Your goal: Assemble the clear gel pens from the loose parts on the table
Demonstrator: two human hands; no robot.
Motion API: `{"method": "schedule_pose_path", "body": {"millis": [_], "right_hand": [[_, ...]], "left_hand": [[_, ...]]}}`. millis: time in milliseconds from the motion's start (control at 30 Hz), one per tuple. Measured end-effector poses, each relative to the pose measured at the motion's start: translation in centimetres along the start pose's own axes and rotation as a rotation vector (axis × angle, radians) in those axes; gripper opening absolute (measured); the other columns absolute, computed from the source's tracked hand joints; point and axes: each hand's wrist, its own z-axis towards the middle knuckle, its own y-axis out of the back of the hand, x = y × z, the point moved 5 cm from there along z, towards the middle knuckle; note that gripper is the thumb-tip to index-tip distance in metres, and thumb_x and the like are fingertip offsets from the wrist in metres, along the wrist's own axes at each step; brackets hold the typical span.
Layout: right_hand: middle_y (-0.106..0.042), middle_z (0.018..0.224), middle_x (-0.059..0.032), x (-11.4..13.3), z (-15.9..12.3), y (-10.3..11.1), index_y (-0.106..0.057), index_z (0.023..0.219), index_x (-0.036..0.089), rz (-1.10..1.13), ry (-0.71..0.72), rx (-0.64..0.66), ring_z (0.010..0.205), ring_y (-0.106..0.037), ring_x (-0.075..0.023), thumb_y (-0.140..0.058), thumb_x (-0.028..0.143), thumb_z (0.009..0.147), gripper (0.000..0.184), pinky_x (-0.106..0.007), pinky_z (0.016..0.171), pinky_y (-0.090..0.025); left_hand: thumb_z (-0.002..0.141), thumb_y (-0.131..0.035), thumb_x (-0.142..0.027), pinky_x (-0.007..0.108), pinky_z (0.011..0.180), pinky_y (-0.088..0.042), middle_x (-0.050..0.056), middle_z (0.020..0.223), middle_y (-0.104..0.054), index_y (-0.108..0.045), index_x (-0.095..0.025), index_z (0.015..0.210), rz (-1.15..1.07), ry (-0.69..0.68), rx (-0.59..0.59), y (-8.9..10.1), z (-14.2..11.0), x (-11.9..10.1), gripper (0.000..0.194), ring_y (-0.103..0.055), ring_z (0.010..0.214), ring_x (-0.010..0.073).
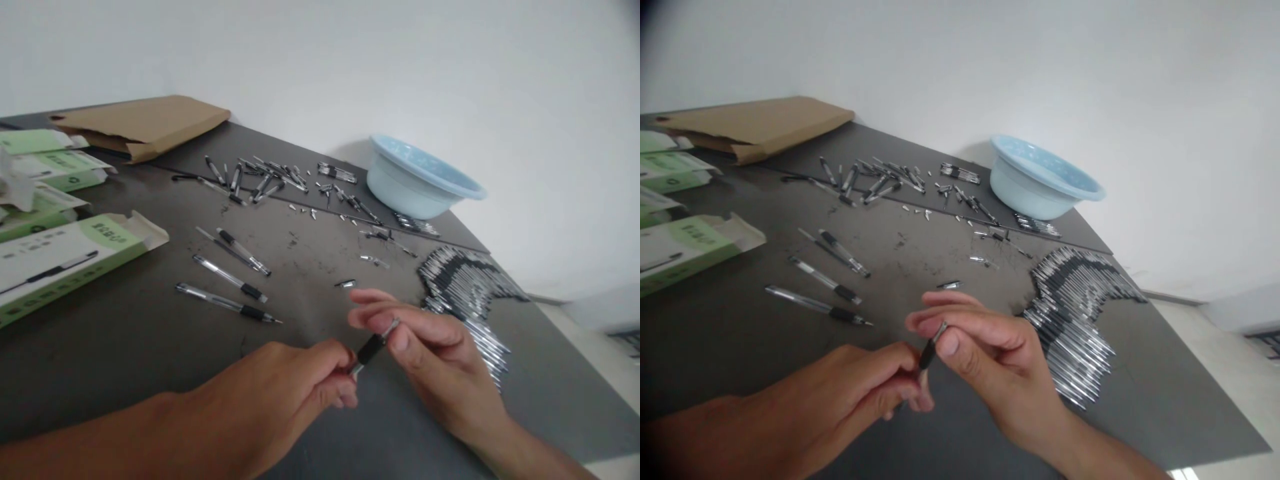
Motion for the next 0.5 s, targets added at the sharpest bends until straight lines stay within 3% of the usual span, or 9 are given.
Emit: {"method": "schedule_pose_path", "body": {"millis": [200,300,400,500], "right_hand": [[-0.087,0.095,0.0016,-0.6,0.6,0.9,-0.087,0.101,0.039,-0.002,0.045,-0.070,0.111,-0.078,-0.0237,-0.091,0.022,0.082,0.026,-0.042,0.106,-0.060],[-0.086,0.101,0.0001,-1.6,0.2,1.1,-0.085,0.106,0.038,0.104,0.042,-0.081,0.115,-0.075,-0.0257,-0.099,0.040,0.071,0.037,-0.043,0.108,-0.057],[-0.075,0.140,-0.0077,-1.9,0.0,0.7,-0.078,0.131,0.034,0.161,-0.006,-0.022,0.136,-0.065,-0.0285,-0.075,0.061,0.093,0.047,-0.048,0.119,-0.048],[-0.073,0.144,-0.0050,-0.9,0.2,0.3,-0.082,0.123,0.035,0.098,-0.002,0.007,0.142,-0.061,-0.0244,-0.059,0.043,0.108,0.028,-0.046,0.121,-0.045]], "left_hand": [[0.107,-0.045,-0.031,0.025,0.073,-0.054,0.001,0.092,-0.083,-0.071,-0.025,0.100,0.028,0.005,0.002,-0.1,0.2,0.0,0.028,-0.079,0.083,0.0186],[0.108,-0.042,-0.035,0.024,0.076,-0.055,0.002,0.096,-0.083,-0.071,-0.024,0.102,0.002,0.030,0.047,-0.2,0.4,0.1,0.032,-0.079,0.087,0.0182],[0.110,-0.038,-0.039,0.024,0.078,-0.057,0.004,0.100,-0.083,-0.069,-0.022,0.103,-0.034,0.042,0.085,0.0,0.6,0.1,0.035,-0.078,0.086,0.0181],[0.110,-0.035,-0.037,0.025,0.079,-0.058,0.007,0.104,-0.082,-0.066,-0.021,0.103,-0.036,0.021,0.089,0.2,0.6,-0.2,0.035,-0.078,0.088,0.0192]]}}
